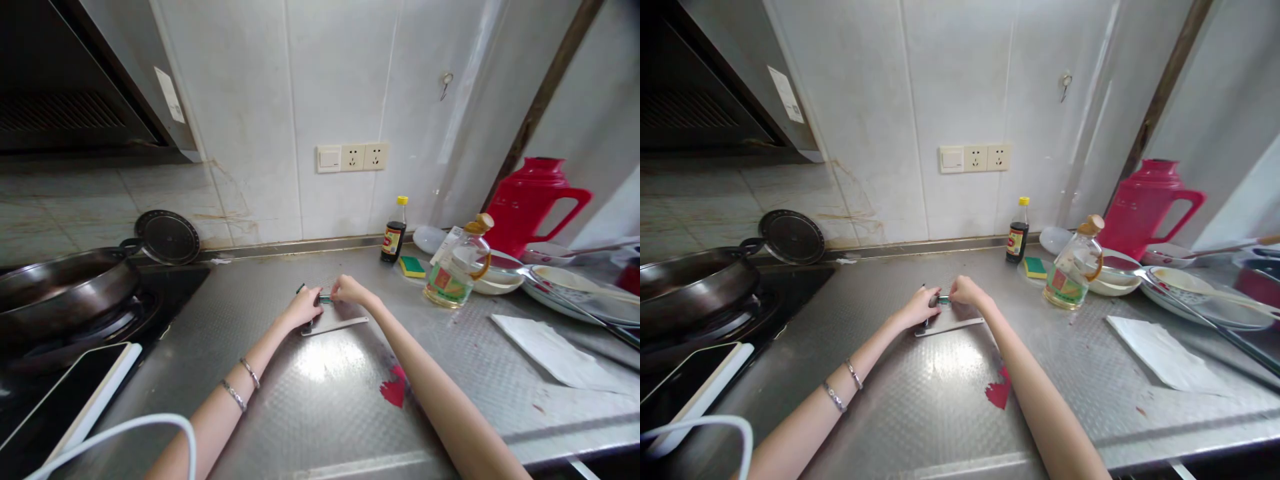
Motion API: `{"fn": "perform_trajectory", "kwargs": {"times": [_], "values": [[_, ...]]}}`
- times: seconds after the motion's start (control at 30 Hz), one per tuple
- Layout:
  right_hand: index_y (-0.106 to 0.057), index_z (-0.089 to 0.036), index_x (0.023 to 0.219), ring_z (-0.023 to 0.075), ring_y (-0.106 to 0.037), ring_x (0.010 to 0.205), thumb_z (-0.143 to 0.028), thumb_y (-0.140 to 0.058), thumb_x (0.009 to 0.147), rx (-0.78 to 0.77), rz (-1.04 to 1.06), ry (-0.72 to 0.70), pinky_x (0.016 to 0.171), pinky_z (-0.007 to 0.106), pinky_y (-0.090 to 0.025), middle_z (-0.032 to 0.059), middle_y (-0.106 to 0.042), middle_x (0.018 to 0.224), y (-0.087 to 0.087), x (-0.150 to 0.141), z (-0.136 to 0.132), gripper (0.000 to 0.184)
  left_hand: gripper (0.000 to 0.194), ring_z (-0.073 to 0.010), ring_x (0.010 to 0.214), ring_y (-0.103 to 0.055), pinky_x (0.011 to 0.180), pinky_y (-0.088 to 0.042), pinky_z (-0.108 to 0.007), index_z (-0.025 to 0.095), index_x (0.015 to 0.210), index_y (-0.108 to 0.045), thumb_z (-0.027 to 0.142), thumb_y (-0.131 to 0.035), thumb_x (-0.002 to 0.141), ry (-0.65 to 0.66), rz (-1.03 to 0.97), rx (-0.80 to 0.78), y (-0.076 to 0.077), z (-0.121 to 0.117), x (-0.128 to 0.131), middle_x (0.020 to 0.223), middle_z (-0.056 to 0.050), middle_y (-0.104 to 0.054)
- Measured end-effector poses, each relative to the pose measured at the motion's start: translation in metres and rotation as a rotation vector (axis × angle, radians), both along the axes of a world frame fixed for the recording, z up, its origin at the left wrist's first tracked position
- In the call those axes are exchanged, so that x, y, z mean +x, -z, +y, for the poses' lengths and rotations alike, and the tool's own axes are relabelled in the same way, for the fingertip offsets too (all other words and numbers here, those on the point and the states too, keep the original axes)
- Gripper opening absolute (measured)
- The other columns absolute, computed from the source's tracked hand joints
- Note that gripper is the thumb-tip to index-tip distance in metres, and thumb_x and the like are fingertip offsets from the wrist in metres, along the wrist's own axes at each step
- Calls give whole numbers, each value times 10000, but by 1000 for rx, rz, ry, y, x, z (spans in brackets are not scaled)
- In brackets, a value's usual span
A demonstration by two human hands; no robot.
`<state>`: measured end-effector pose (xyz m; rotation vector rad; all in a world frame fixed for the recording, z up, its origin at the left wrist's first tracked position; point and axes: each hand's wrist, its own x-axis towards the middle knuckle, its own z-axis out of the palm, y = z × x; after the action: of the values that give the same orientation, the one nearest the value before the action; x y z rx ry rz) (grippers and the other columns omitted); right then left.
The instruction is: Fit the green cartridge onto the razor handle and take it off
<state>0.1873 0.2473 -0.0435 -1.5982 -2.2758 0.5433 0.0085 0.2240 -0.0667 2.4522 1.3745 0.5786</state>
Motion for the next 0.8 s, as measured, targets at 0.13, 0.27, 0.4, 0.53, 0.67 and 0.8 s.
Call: {"fn": "perform_trajectory", "kwargs": {"times": [0.13,0.27,0.4,0.53,0.67,0.8], "values": [[-742,-107,724,150,-599,630,-187,-612,625,2,0,-6,503,182,-363,71,-681,629,0,0,0,181,467,-232,1004,-538,848,-415,-300,171,1141,-543,210,-623,682,-12,-6,-5,-1,-1,1,1042,-93,-614],[-745,-108,726,148,-590,608,-184,-607,622,7,0,-17,511,190,-369,68,-677,610,1,0,0,189,455,-233,1001,-541,846,-414,-300,180,1120,-554,202,-629,671,-23,-2,-12,-3,-2,1,1026,-85,-622],[-743,-105,714,149,-586,594,-176,-602,617,17,3,-26,509,195,-367,67,-672,597,3,0,1,185,441,-232,1004,-543,845,-412,-296,179,1104,-560,209,-631,670,-24,-11,-8,-4,-2,2,1015,-85,-627],[-742,-122,743,149,-601,654,-154,-592,625,41,19,-47,557,189,-384,65,-694,684,1,0,-1,194,440,-229,997,-543,841,-411,-288,175,1101,-559,221,-633,671,-15,-7,-8,-4,-2,2,1015,-84,-628],[-741,-159,794,146,-607,736,-135,-573,652,63,40,-95,625,183,-398,48,-705,795,-1,-2,-3,222,421,-232,1003,-533,838,-409,-290,173,1090,-562,232,-625,679,-21,12,-8,-4,-2,1,1033,-86,-618],[-737,-168,817,145,-602,759,-137,-558,684,86,58,-104,667,192,-401,44,-702,821,0,-1,-2,225,448,-239,1011,-526,837,-414,-298,165,1119,-551,244,-621,684,-16,19,-7,-3,-2,0,1040,-94,-614]]}}
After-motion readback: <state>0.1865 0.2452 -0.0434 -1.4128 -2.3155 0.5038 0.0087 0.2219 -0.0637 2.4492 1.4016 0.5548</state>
